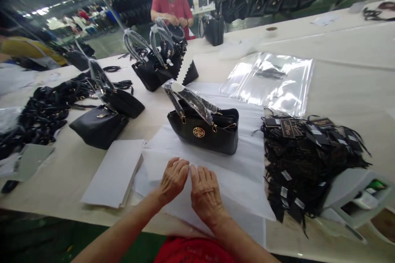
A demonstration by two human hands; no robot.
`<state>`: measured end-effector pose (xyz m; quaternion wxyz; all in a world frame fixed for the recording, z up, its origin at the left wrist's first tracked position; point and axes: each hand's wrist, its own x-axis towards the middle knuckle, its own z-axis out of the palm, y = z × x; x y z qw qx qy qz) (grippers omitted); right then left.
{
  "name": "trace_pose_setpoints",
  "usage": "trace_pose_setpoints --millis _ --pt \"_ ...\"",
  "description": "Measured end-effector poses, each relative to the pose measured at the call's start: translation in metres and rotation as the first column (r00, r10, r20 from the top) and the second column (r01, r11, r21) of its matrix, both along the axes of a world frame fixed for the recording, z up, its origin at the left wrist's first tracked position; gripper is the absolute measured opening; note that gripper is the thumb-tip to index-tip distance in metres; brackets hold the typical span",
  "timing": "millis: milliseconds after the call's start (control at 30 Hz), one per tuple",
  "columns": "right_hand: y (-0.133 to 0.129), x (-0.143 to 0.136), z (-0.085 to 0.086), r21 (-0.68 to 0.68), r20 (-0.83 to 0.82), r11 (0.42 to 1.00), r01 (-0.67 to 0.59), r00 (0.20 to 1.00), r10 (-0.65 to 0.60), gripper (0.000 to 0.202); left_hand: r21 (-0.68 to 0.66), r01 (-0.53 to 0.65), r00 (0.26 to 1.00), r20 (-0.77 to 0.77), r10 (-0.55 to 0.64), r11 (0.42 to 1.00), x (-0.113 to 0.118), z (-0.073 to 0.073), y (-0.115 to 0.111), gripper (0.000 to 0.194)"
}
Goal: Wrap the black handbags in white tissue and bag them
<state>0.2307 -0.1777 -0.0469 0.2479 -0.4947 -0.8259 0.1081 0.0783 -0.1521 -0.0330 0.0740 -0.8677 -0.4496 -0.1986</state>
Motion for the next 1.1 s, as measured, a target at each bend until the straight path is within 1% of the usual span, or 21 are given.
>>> trace_pose_setpoints --millis 67,133,200,233,300,333,367,433,467,500,567,600,633,667,700,733,767,833,900,967,1100 --pt "0.025 0.000 0.017 0.096 0.033 0.994 0.059 0.998 -0.062 0.044 0.088 0.039 0.999 0.012 -0.041 0.995 0.003 0.020 0.027 0.019" --pt "0.050 0.004 0.033 0.152 0.069 0.984 0.099 0.992 -0.110 0.038 0.151 0.064 0.997 0.024 -0.068 0.986 0.005 0.037 0.054 0.019" --pt "0.074 0.009 0.049 0.180 0.112 0.975 0.126 0.983 -0.148 0.033 0.196 0.076 0.995 0.055 -0.089 0.978 0.006 0.049 0.075 0.018" --pt "0.084 0.011 0.056 0.191 0.132 0.971 0.141 0.977 -0.168 0.031 0.207 0.077 0.992 0.079 -0.095 0.975 0.006 0.053 0.083 0.017" --pt "0.099 0.014 0.066 0.216 0.161 0.960 0.181 0.963 -0.217 0.029 0.205 0.064 0.987 0.134 -0.092 0.977 0.006 0.055 0.095 0.011" --pt "0.104 0.015 0.069 0.227 0.172 0.953 0.200 0.955 -0.241 0.028 0.193 0.051 0.985 0.153 -0.082 0.980 0.006 0.054 0.099 0.011" --pt "0.108 0.015 0.072 0.232 0.181 0.948 0.217 0.948 -0.262 0.027 0.175 0.039 0.985 0.160 -0.068 0.984 0.005 0.052 0.104 0.015" --pt "0.113 0.015 0.076 0.232 0.188 0.942 0.243 0.939 -0.289 0.026 0.130 0.023 0.991 0.128 -0.039 0.991 0.004 0.048 0.113 0.016" --pt "0.114 0.015 0.079 0.241 0.176 0.937 0.252 0.938 -0.298 0.026 0.113 0.021 0.995 0.099 -0.032 0.993 0.003 0.047 0.119 0.013" --pt "0.114 0.014 0.083 0.265 0.145 0.927 0.264 0.940 -0.309 0.024 0.103 0.026 0.997 0.073 -0.033 0.994 0.003 0.047 0.125 0.015" --pt "0.116 0.011 0.095 0.369 0.026 0.876 0.311 0.938 -0.344 0.020 0.119 0.047 0.997 0.052 -0.054 0.992 0.004 0.048 0.136 0.022" --pt "0.119 0.008 0.102 0.429 -0.047 0.834 0.347 0.931 -0.363 0.024 0.142 0.061 0.996 0.058 -0.070 0.988 0.005 0.049 0.141 0.023" --pt "0.123 0.006 0.109 0.475 -0.113 0.792 0.383 0.919 -0.377 0.034 0.168 0.076 0.994 0.066 -0.088 0.983 0.007 0.050 0.144 0.023" --pt "0.129 0.003 0.115 0.497 -0.163 0.763 0.413 0.908 -0.386 0.045 0.196 0.088 0.992 0.073 -0.104 0.977 0.008 0.050 0.147 0.023" --pt "0.137 0.000 0.120 0.494 -0.195 0.756 0.429 0.902 -0.385 0.054 0.213 0.094 0.991 0.078 -0.112 0.973 0.010 0.049 0.150 0.024" --pt "0.147 -0.002 0.124 0.462 -0.217 0.773 0.435 0.900 -0.378 0.059 0.232 0.092 0.990 0.079 -0.113 0.968 0.010 0.047 0.153 0.025" --pt "0.158 -0.004 0.127 0.403 -0.237 0.808 0.430 0.901 -0.362 0.057 0.251 0.090 0.991 0.077 -0.112 0.964 0.011 0.044 0.156 0.026" --pt "0.180 -0.005 0.130 0.264 -0.286 0.888 0.376 0.910 -0.300 0.039 0.286 0.093 0.990 0.074 -0.119 0.954 0.011 0.038 0.162 0.029" --pt "0.195 -0.004 0.129 0.189 -0.335 0.935 0.301 0.914 -0.227 0.021 0.320 0.104 0.988 0.071 -0.134 0.942 0.008 0.034 0.167 0.031" --pt "0.201 -0.002 0.129 0.199 -0.358 0.946 0.254 0.918 -0.171 0.019 0.330 0.116 0.988 0.061 -0.144 0.937 0.005 0.032 0.170 0.032" --pt "0.197 0.002 0.134 0.223 -0.369 0.944 0.242 0.918 -0.148 0.020 0.265 0.134 0.989 0.023 -0.145 0.955 -0.001 0.034 0.174 0.032"
